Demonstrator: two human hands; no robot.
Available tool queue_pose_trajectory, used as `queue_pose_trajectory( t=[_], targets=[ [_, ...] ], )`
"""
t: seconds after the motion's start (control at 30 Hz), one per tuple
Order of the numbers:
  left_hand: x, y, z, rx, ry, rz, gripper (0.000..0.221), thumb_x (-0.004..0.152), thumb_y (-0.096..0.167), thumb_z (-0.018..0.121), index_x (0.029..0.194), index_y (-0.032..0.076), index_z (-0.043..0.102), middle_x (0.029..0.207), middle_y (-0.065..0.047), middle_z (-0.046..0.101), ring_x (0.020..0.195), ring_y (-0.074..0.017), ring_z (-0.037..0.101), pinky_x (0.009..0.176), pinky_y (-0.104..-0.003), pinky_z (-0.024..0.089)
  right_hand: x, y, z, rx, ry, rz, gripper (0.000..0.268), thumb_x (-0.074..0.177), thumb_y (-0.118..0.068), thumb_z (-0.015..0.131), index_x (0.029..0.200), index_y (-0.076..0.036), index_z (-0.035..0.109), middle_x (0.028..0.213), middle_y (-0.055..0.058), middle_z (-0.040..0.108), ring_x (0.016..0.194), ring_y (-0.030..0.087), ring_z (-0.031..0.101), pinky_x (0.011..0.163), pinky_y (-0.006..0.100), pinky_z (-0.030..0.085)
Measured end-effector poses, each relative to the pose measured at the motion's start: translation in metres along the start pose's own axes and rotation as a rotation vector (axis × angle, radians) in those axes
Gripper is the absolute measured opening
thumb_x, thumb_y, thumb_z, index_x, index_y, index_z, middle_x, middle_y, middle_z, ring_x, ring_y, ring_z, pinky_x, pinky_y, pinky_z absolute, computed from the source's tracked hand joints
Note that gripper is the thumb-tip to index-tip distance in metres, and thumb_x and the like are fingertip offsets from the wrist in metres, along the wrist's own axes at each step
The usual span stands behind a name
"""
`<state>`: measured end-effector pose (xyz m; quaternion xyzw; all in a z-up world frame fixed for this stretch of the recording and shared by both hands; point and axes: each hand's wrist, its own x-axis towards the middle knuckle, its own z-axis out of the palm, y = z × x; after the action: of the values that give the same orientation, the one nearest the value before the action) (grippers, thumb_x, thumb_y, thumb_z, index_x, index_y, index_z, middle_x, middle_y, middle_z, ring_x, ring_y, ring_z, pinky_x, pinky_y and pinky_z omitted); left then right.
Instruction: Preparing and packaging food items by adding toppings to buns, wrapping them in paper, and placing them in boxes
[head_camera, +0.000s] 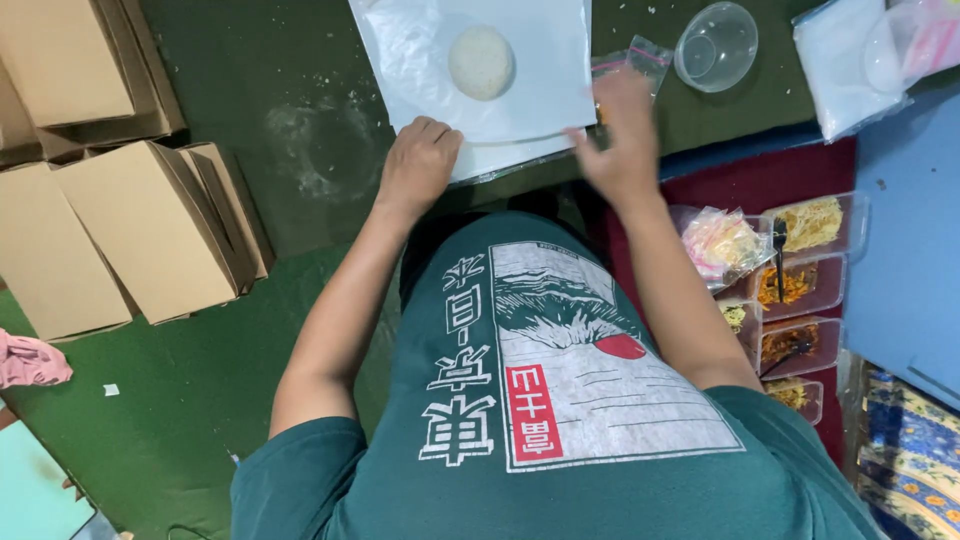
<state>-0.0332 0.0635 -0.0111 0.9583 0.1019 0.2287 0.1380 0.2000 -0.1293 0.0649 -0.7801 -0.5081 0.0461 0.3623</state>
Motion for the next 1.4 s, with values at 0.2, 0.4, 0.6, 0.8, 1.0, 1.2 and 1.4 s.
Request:
queue_pose_trajectory(
  t=[0.2, 0.4, 0.6, 0.8, 1.0, 1.2, 1.4],
  targets=[
    [-0.005, -0.003, -0.002, -0.134, -0.128, -0.14, 0.024, 0.1, 0.005, 0.067, 0.078, 0.004, 0.055, 0.072, -0.011, 0.053, 0.075, -0.0344, 0.054, 0.058, -0.047, 0.043, -0.01, 0.005, 0.065, -0.136, -0.335, -0.366, 0.04, 0.098, -0.016, 0.081, 0.131, 0.0, 0.066, 0.135, 0.017, 0.065, 0.133, 0.041, 0.054, 0.115, 0.06, 0.037],
    [0.006, -0.007, -0.008, -0.29, -0.239, -0.287, 0.014, 0.083, -0.004, 0.08, 0.096, 0.0, 0.075, 0.08, -0.013, 0.066, 0.085, -0.0352, 0.061, 0.062, -0.046, 0.049, 0.0, 0.001, 0.075, -0.134, -0.251, -0.459, 0.016, 0.093, -0.003, 0.081, 0.108, -0.004, 0.076, 0.11, 0.009, 0.072, 0.102, 0.032, 0.067, 0.087, 0.046, 0.053],
    [0.023, -0.006, -0.02, -0.282, -0.37, -0.372, 0.024, 0.081, 0.007, 0.087, 0.103, 0.002, 0.079, 0.086, -0.013, 0.063, 0.09, -0.036, 0.063, 0.064, -0.049, 0.054, 0.001, 0.001, 0.079, -0.19, -0.221, -0.399, 0.013, 0.092, -0.007, 0.085, 0.089, -0.012, 0.073, 0.087, 0.002, 0.071, 0.083, 0.025, 0.064, 0.066, 0.037, 0.047],
    [0.024, -0.004, -0.027, -0.236, -0.451, -0.318, 0.012, 0.097, 0.015, 0.075, 0.095, 0.005, 0.08, 0.086, -0.012, 0.068, 0.079, -0.034, 0.063, 0.064, -0.047, 0.054, 0.006, 0.004, 0.077, -0.176, -0.23, -0.363, 0.029, 0.085, -0.013, 0.095, 0.083, -0.012, 0.065, 0.081, 0.003, 0.064, 0.076, 0.024, 0.057, 0.059, 0.036, 0.044],
    [0.014, -0.011, -0.014, -0.316, -0.441, -0.49, 0.009, 0.083, 0.005, 0.079, 0.078, 0.007, 0.073, 0.072, -0.014, 0.067, 0.07, -0.0384, 0.065, 0.061, -0.049, 0.048, 0.003, -0.012, 0.066, -0.16, -0.354, -0.384, 0.017, 0.093, -0.009, 0.08, 0.108, -0.01, 0.074, 0.101, 0.006, 0.073, 0.091, 0.029, 0.063, 0.071, 0.042, 0.049],
    [0.017, -0.003, -0.033, -0.267, -0.553, -0.452, 0.029, 0.074, 0.016, 0.09, 0.095, 0.01, 0.07, 0.087, -0.012, 0.068, 0.081, -0.0374, 0.066, 0.066, -0.049, 0.049, -0.008, 0.001, 0.08, -0.226, -0.265, -0.358, 0.015, 0.083, -0.016, 0.093, 0.086, -0.017, 0.079, 0.083, -0.001, 0.072, 0.078, 0.024, 0.061, 0.062, 0.038, 0.046],
    [0.021, -0.001, -0.04, -0.308, -0.542, -0.422, 0.009, 0.091, 0.017, 0.081, 0.089, 0.009, 0.079, 0.087, -0.01, 0.065, 0.079, -0.0353, 0.066, 0.064, -0.048, 0.052, 0.003, -0.006, 0.065, -0.15, -0.44, -0.225, 0.031, 0.081, -0.028, 0.094, 0.099, -0.014, 0.074, 0.089, 0.004, 0.07, 0.084, 0.027, 0.058, 0.065, 0.041, 0.047]
  ],
)
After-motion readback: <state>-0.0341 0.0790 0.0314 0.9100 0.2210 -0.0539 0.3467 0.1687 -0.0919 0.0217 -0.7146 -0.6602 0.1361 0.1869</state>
